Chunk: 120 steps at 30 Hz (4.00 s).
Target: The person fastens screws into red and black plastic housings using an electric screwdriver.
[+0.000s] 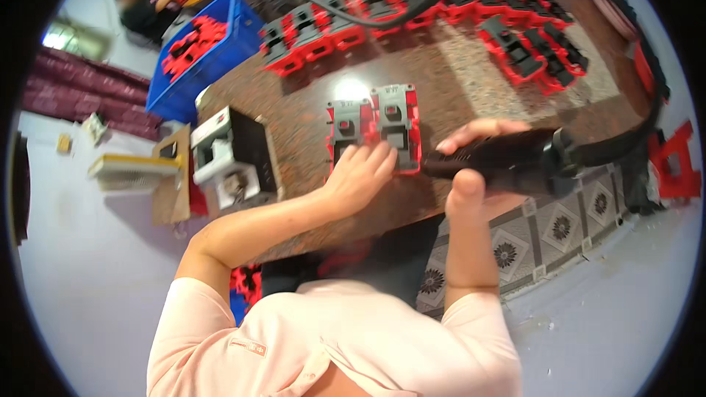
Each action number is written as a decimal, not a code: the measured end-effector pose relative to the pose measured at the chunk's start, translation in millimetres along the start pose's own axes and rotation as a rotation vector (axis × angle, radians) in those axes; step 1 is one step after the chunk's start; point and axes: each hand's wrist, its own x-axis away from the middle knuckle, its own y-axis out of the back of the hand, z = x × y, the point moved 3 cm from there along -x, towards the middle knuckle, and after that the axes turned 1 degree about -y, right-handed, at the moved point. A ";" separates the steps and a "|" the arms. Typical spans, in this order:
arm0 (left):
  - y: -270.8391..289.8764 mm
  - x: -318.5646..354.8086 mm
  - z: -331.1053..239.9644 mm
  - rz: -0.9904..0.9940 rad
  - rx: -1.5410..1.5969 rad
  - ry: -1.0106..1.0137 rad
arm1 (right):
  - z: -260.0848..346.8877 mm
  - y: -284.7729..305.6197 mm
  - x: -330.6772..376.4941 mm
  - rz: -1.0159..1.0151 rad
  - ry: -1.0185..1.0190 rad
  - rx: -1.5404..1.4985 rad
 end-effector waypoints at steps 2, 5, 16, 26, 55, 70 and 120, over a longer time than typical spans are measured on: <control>23.3 42.4 -3.2 0.061 -0.016 0.048 | 4.3 -28.0 0.7 0.033 0.009 -0.049; 39.3 77.3 -1.6 0.088 -0.003 0.093 | 16.7 -72.4 13.9 0.125 -0.009 -0.110; 69.0 138.9 3.7 0.041 0.101 0.125 | 66.7 -106.2 74.0 0.280 0.070 -0.011; 135.8 262.6 18.4 0.061 0.233 -0.010 | 21.7 -213.8 117.1 0.447 0.007 -0.263; 104.6 261.9 -30.8 -0.057 0.006 0.639 | -28.8 -317.8 197.9 0.693 -0.167 -0.330; 114.3 278.7 -24.4 -0.167 0.122 0.674 | -48.6 -323.1 204.1 0.645 -0.277 -0.279; 99.3 274.9 -15.1 -0.129 0.136 0.729 | -7.9 -334.8 251.7 0.973 -0.219 -0.394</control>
